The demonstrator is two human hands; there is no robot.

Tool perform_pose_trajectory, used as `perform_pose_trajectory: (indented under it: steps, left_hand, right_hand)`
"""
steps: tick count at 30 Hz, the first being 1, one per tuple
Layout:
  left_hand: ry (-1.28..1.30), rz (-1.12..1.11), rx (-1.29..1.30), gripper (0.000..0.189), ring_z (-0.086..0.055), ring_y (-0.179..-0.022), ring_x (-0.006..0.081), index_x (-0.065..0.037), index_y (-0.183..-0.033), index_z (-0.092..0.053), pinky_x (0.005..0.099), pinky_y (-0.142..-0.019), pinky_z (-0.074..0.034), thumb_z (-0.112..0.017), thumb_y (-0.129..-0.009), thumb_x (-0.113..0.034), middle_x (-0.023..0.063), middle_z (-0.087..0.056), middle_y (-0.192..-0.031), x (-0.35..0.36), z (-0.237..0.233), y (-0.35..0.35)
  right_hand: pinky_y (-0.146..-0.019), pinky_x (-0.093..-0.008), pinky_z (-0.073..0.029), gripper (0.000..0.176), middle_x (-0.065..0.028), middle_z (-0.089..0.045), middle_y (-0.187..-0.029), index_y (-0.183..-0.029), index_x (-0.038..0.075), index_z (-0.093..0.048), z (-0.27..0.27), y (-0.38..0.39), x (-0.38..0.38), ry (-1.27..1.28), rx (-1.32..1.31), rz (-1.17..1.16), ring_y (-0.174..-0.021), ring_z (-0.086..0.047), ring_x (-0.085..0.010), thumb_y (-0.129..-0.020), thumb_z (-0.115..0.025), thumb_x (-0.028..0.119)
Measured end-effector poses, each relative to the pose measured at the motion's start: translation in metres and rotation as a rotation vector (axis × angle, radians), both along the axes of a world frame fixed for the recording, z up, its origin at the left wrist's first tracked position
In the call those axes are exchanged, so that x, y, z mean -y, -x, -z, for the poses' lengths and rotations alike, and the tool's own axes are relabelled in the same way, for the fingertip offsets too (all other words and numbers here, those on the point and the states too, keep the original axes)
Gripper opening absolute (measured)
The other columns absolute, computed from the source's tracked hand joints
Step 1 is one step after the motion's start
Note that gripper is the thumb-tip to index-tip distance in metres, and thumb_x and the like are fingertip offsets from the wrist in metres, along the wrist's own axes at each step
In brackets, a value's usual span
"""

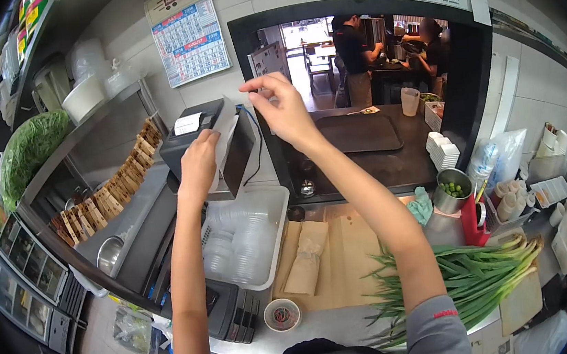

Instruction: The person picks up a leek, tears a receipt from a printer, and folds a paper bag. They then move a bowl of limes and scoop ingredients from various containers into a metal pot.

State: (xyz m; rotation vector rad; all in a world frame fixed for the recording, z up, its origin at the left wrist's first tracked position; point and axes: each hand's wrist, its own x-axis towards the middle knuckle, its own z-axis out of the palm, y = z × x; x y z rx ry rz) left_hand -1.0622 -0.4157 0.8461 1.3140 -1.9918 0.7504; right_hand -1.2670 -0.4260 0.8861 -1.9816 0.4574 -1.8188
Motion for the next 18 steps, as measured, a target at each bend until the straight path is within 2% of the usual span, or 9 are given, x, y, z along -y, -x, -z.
perform_pose_trajectory:
  steps: [5,10,12,13,14,15,16,17,18]
  left_hand:
    - [-0.061,-0.239,0.327,0.016,-0.059,-0.082,0.0243,-0.005,-0.086,-0.062,0.0326,-0.062,-0.053,-0.059,-0.070,-0.003,0.0059,-0.057,-0.090,0.042,0.008,0.019]
    - [-0.027,-0.354,0.152,0.011,-0.060,-0.084,0.0261,-0.001,-0.082,-0.063,0.0317,-0.065,-0.053,-0.059,-0.072,-0.004,0.0111,-0.057,-0.089,0.076,0.030,0.043]
    - [-0.041,-0.398,0.087,0.011,-0.060,-0.085,0.0264,0.000,-0.082,-0.064,0.0317,-0.067,-0.054,-0.059,-0.072,-0.005,0.0121,-0.057,-0.089,0.087,0.039,0.050]
    - [-0.118,-0.406,0.123,0.020,-0.061,-0.083,0.0274,0.000,-0.092,-0.062,0.0329,-0.070,-0.054,-0.059,-0.075,-0.007,0.0132,-0.057,-0.089,0.085,0.036,0.053]
    - [-0.092,-0.409,0.106,0.018,-0.061,-0.084,0.0259,-0.001,-0.091,-0.063,0.0319,-0.068,-0.054,-0.057,-0.077,-0.010,0.0128,-0.057,-0.091,0.094,0.040,0.051]
    - [-0.066,-0.411,0.090,0.017,-0.060,-0.086,0.0245,-0.002,-0.089,-0.065,0.0309,-0.065,-0.054,-0.055,-0.079,-0.012,0.0125,-0.057,-0.094,0.109,0.046,0.048]
    - [-0.041,-0.411,0.077,0.018,-0.060,-0.087,0.0230,-0.004,-0.088,-0.066,0.0298,-0.063,-0.054,-0.054,-0.081,-0.015,0.0121,-0.058,-0.096,0.120,0.048,0.045]
    - [-0.344,-0.360,0.015,0.027,-0.053,-0.107,0.0304,-0.004,-0.104,-0.061,0.0330,-0.082,-0.049,-0.051,-0.083,-0.017,0.0173,-0.052,-0.113,0.123,0.036,0.042]
    - [-0.148,-0.337,0.137,0.031,-0.046,-0.113,0.0319,-0.004,-0.111,-0.056,0.0344,-0.088,-0.043,-0.050,-0.084,-0.018,0.0181,-0.048,-0.119,0.134,0.041,0.036]
  right_hand:
    - [-0.071,-0.0221,-0.043,0.015,-0.0026,-0.048,-0.097,-0.095,0.005,-0.063,0.003,0.024,-0.008,-0.041,0.037,-0.051,-0.081,-0.051,-0.0093,-0.083,-0.054,0.004]
    - [-0.069,-0.0209,-0.042,0.014,-0.0028,-0.047,-0.098,-0.094,0.004,-0.063,0.009,0.011,-0.002,-0.036,0.039,-0.076,-0.080,-0.052,-0.0090,-0.083,-0.054,0.003]
    - [-0.070,-0.0218,-0.044,0.014,-0.0043,-0.052,-0.096,-0.095,0.002,-0.062,0.012,-0.001,0.007,-0.004,0.035,-0.098,-0.079,-0.054,-0.0096,-0.083,-0.055,0.002]
    - [-0.070,-0.0222,-0.044,0.015,-0.0046,-0.054,-0.095,-0.097,0.002,-0.061,0.012,-0.007,0.011,0.007,0.020,-0.106,-0.079,-0.055,-0.0097,-0.083,-0.055,0.002]
    - [-0.070,-0.0226,-0.045,0.016,-0.0049,-0.056,-0.093,-0.098,0.002,-0.060,0.011,-0.014,0.014,0.020,0.003,-0.114,-0.078,-0.056,-0.0098,-0.083,-0.055,0.003]
    - [-0.072,-0.0245,-0.046,0.021,-0.0050,-0.062,-0.085,-0.103,0.002,-0.058,0.008,-0.023,0.017,-0.032,-0.043,-0.155,-0.077,-0.058,-0.0103,-0.083,-0.054,0.003]
    - [-0.079,-0.0255,-0.044,0.027,-0.0051,-0.062,-0.085,-0.111,0.003,-0.055,0.007,-0.032,0.023,-0.112,-0.096,-0.221,-0.080,-0.056,-0.0092,-0.084,-0.054,0.005]
    - [-0.076,-0.0257,-0.045,0.026,-0.0073,-0.064,-0.084,-0.108,0.002,-0.055,0.005,-0.045,0.031,-0.101,-0.097,-0.204,-0.078,-0.059,-0.0119,-0.083,-0.054,0.006]
    - [-0.073,-0.0260,-0.046,0.025,-0.0094,-0.065,-0.083,-0.106,0.001,-0.056,0.003,-0.059,0.040,-0.090,-0.098,-0.187,-0.075,-0.061,-0.0146,-0.082,-0.054,0.006]
